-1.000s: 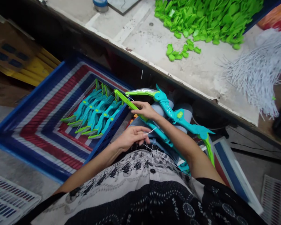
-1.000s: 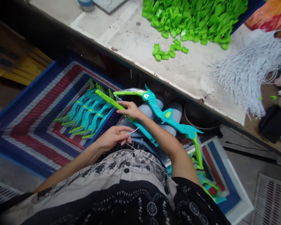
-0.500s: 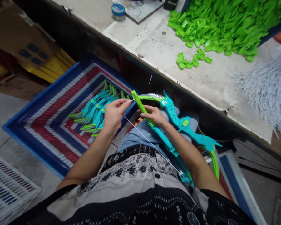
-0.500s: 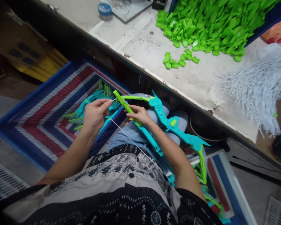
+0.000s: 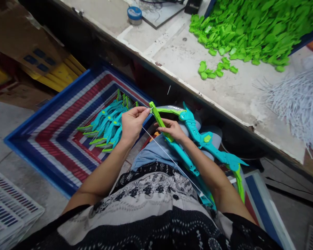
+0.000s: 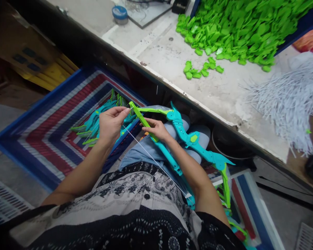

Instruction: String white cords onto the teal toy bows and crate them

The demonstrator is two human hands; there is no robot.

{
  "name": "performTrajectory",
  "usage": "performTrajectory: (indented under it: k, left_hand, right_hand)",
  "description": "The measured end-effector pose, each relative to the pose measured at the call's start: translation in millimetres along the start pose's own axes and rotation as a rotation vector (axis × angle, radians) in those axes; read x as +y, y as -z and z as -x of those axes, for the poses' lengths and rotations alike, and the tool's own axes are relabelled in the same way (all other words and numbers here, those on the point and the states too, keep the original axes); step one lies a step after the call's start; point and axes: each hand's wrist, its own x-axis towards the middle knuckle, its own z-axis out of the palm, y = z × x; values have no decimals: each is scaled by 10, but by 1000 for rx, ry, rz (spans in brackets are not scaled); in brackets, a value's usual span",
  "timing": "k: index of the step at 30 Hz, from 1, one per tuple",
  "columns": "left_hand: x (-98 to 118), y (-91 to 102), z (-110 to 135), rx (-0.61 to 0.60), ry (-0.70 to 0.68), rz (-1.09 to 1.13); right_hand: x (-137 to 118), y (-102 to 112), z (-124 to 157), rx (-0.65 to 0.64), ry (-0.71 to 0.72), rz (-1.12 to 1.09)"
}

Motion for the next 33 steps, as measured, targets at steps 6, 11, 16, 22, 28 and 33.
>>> performTrajectory:
  k: [6,11,16,22,28,33]
  left_hand:
    - [4,19,-9,-34,-4,-6]
    - [29,33,-40,-64,1,-31]
    - [-35,-15,-71,-121,-46,11]
    - [-74,2,-46,-258,-41,27]
    - [-86,36,-62,-354,25,29]
    - [-95,13,-70,-338,28,55]
  right_hand:
    - [9,3,8,5,-1,-9]
    - [35,-2,-1,-1,-6,-26]
    - [53,-10,-1,7,1,-31]
    - [83,-29,2,23,9,-13]
    - [135,-40,1,24,72,124]
    - [-196,-58,-72,230,399,498]
